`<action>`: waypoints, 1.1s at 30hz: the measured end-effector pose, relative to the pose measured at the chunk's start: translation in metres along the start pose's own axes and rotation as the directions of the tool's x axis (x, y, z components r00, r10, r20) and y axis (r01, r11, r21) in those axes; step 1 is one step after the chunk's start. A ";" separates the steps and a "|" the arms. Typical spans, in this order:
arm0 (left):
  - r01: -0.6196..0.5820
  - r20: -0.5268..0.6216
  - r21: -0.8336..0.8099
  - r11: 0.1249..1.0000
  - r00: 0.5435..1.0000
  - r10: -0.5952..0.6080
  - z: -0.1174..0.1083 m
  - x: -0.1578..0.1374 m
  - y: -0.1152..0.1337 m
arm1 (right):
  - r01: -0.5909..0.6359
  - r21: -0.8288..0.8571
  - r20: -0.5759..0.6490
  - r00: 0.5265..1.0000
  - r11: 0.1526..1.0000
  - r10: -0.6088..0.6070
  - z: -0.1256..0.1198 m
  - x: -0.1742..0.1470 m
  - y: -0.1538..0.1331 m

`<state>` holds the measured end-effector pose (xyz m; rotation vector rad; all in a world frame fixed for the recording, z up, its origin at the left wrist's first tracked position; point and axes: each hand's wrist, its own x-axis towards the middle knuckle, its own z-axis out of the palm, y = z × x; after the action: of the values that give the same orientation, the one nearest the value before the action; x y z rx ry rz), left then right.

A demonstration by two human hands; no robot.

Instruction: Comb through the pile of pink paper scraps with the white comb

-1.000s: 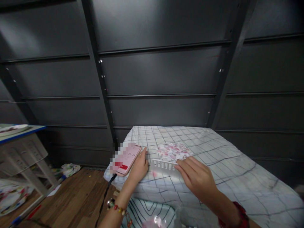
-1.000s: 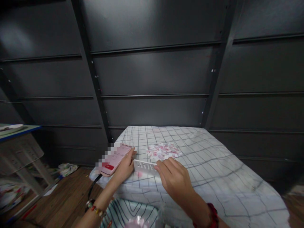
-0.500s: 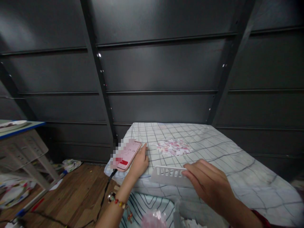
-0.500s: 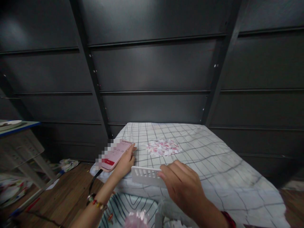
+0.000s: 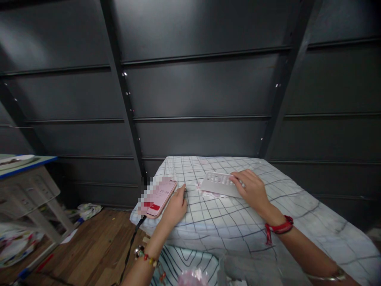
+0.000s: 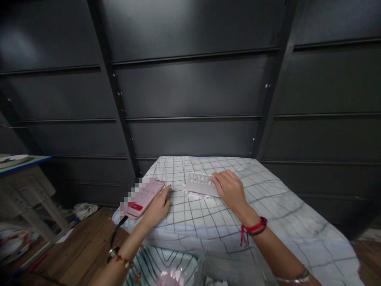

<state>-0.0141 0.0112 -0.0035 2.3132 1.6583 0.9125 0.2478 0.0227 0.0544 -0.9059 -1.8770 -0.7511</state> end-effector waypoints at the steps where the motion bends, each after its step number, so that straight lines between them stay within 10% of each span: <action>1: 0.000 0.002 0.008 1.000 1.000 0.000 0.000 0.000 0.000 | 0.008 -0.018 0.010 1.000 1.000 -0.008 0.000 0.000 -0.002; 33: -0.024 0.020 0.074 0.997 1.000 0.023 0.000 0.000 0.004 | 0.203 -0.115 0.087 0.977 0.972 -0.193 -0.024 0.027 -0.035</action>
<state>-0.0113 0.0098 -0.0014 2.3866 1.6890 0.8439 0.2210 -0.0072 0.0843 -0.8409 -2.0263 -0.9756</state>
